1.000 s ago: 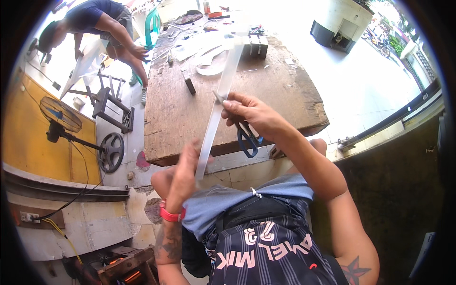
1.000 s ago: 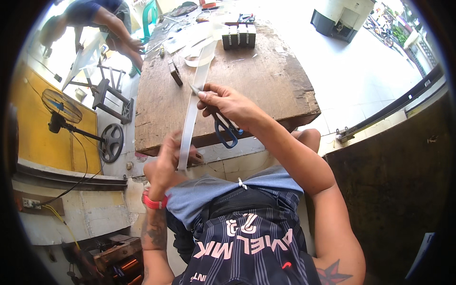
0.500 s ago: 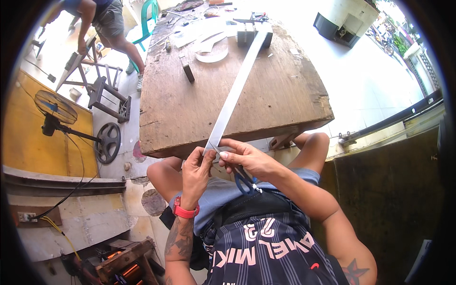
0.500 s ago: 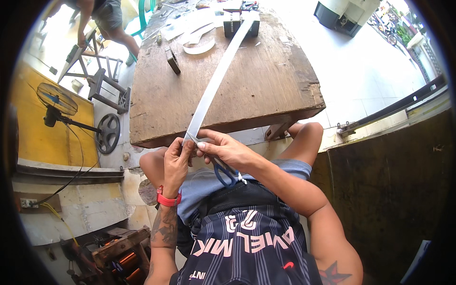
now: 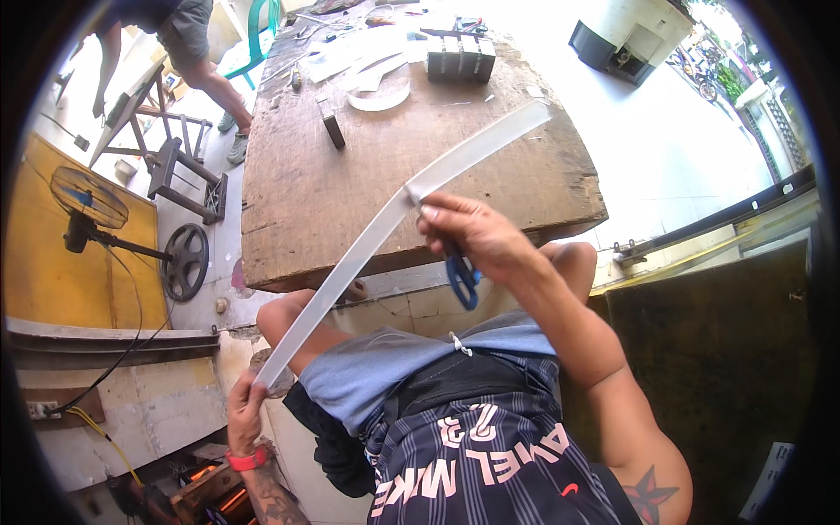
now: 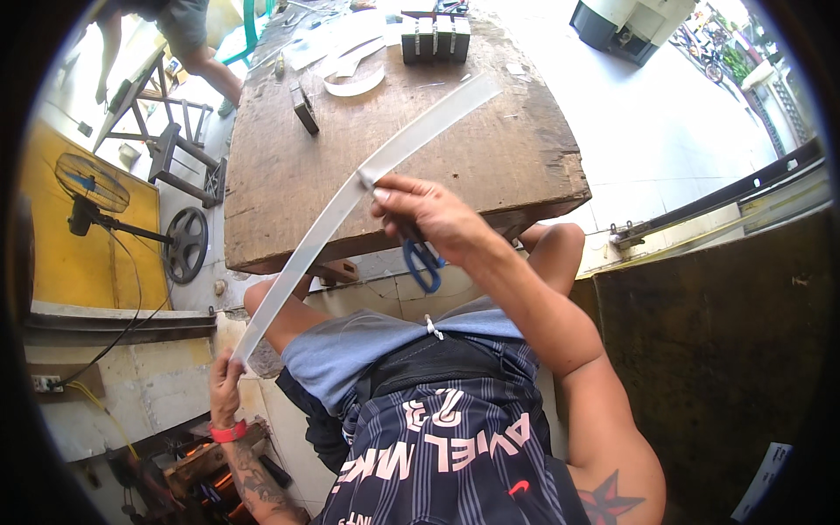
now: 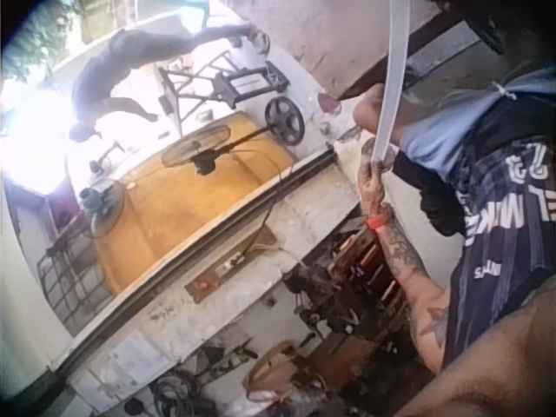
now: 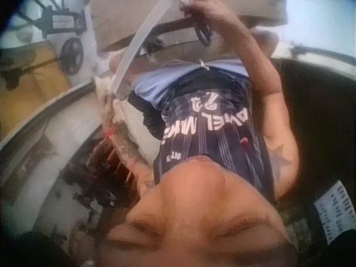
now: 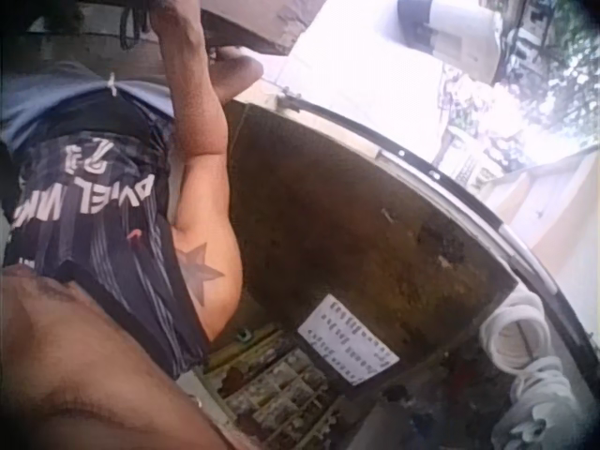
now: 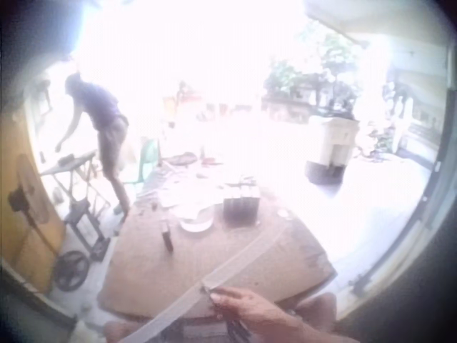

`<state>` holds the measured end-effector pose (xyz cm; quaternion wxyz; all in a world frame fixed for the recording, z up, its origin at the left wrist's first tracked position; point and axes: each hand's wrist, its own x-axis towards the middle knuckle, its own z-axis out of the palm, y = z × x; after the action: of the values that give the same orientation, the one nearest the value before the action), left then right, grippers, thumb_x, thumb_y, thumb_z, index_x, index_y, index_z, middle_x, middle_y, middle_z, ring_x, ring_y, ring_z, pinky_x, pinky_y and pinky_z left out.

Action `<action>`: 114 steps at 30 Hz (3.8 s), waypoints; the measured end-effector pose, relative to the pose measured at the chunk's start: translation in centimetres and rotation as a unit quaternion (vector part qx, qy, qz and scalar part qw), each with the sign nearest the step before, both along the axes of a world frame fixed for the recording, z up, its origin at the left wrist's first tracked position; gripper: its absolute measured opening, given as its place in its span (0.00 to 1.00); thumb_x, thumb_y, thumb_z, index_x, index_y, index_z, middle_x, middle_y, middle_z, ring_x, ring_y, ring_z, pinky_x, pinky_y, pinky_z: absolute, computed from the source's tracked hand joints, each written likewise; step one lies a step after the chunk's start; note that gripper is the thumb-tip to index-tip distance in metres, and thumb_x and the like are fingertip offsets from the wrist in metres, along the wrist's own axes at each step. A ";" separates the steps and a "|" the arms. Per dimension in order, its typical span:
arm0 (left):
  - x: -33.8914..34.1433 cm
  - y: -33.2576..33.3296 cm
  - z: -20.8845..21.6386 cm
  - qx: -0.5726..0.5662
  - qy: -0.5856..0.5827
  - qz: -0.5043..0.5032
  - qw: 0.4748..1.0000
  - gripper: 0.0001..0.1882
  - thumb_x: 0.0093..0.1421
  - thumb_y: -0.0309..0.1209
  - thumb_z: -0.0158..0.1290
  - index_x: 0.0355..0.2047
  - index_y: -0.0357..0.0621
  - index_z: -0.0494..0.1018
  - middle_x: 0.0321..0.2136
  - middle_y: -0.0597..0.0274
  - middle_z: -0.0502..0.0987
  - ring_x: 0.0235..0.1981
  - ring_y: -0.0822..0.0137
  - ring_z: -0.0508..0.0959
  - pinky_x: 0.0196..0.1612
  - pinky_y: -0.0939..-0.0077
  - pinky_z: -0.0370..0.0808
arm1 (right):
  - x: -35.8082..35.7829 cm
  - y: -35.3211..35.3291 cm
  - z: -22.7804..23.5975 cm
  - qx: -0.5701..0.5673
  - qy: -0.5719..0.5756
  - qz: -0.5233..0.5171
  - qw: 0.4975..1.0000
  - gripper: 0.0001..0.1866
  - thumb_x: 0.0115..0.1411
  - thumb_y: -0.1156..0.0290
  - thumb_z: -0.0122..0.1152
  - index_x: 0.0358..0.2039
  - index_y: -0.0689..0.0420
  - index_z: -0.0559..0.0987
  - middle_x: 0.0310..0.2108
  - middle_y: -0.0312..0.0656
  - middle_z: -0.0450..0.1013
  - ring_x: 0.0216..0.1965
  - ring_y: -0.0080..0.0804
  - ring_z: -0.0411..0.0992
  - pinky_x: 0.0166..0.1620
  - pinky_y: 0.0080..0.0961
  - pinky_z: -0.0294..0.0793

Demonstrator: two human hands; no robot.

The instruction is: The person cuts a white strip into small rectangular pieces using scissors and places them into the slots of a motor stator core. The person repeats this process to fill multiple slots.

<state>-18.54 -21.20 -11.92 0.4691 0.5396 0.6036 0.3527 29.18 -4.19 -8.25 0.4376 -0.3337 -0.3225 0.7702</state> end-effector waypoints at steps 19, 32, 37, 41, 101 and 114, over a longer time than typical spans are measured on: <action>23.6 10.2 -1.6 0.146 -0.195 -0.044 0.969 0.14 0.77 0.38 0.52 0.39 0.40 0.76 0.26 0.73 0.76 0.28 0.80 0.71 0.33 0.82 0.69 | -3.8 -4.9 -2.6 0.029 0.015 0.137 0.990 0.24 0.75 0.60 0.61 0.65 0.59 0.75 0.41 0.33 0.80 0.37 0.18 0.75 0.42 0.19 0.77; 25.5 7.9 4.3 0.200 -0.056 0.080 0.975 0.16 0.76 0.34 0.54 0.32 0.36 0.71 0.23 0.61 0.70 0.26 0.71 0.67 0.30 0.69 0.66 | -3.1 5.5 3.0 0.333 -0.354 -0.127 0.865 0.14 0.75 0.71 0.57 0.56 0.57 0.84 0.37 0.37 0.82 0.32 0.20 0.71 0.36 0.20 0.73; 24.0 2.9 4.4 0.173 -0.075 0.061 0.980 0.14 0.75 0.32 0.54 0.31 0.36 0.72 0.23 0.61 0.70 0.25 0.69 0.68 0.30 0.69 0.65 | 1.7 12.1 3.9 0.384 -0.374 -0.214 0.817 0.16 0.75 0.70 0.57 0.59 0.56 0.83 0.38 0.41 0.84 0.29 0.18 0.72 0.29 0.18 0.73; 20.9 -1.7 2.9 0.137 -0.079 0.017 0.987 0.14 0.75 0.31 0.53 0.31 0.36 0.72 0.24 0.60 0.72 0.27 0.69 0.70 0.31 0.71 0.66 | 9.1 17.8 5.3 0.421 -0.579 -0.322 0.620 0.17 0.72 0.64 0.61 0.59 0.42 0.84 0.35 0.40 0.87 0.17 0.19 0.70 0.19 0.24 0.72; 20.6 11.8 15.2 0.537 -0.036 0.021 0.843 0.09 0.70 0.23 0.60 0.49 0.39 0.79 0.41 0.60 0.82 0.45 0.66 0.82 0.51 0.67 0.79 | -1.1 0.3 14.5 0.478 -0.534 0.142 0.683 0.16 0.74 0.61 0.56 0.54 0.55 0.82 0.44 0.51 0.84 0.43 0.45 0.83 0.51 0.43 0.78; 25.4 15.4 10.5 0.396 -0.033 -0.029 0.917 0.34 0.74 0.39 0.55 0.73 0.35 0.58 0.70 0.44 0.65 0.71 0.54 0.66 0.71 0.59 0.65 | 0.8 2.2 10.6 0.238 -0.347 0.161 0.893 0.20 0.74 0.56 0.60 0.57 0.57 0.82 0.33 0.33 0.78 0.31 0.20 0.72 0.38 0.21 0.75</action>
<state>6.82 -5.81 -1.38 0.2472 0.6864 0.3830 0.5666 29.96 -2.03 2.37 0.2341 -0.4094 -0.6764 0.5657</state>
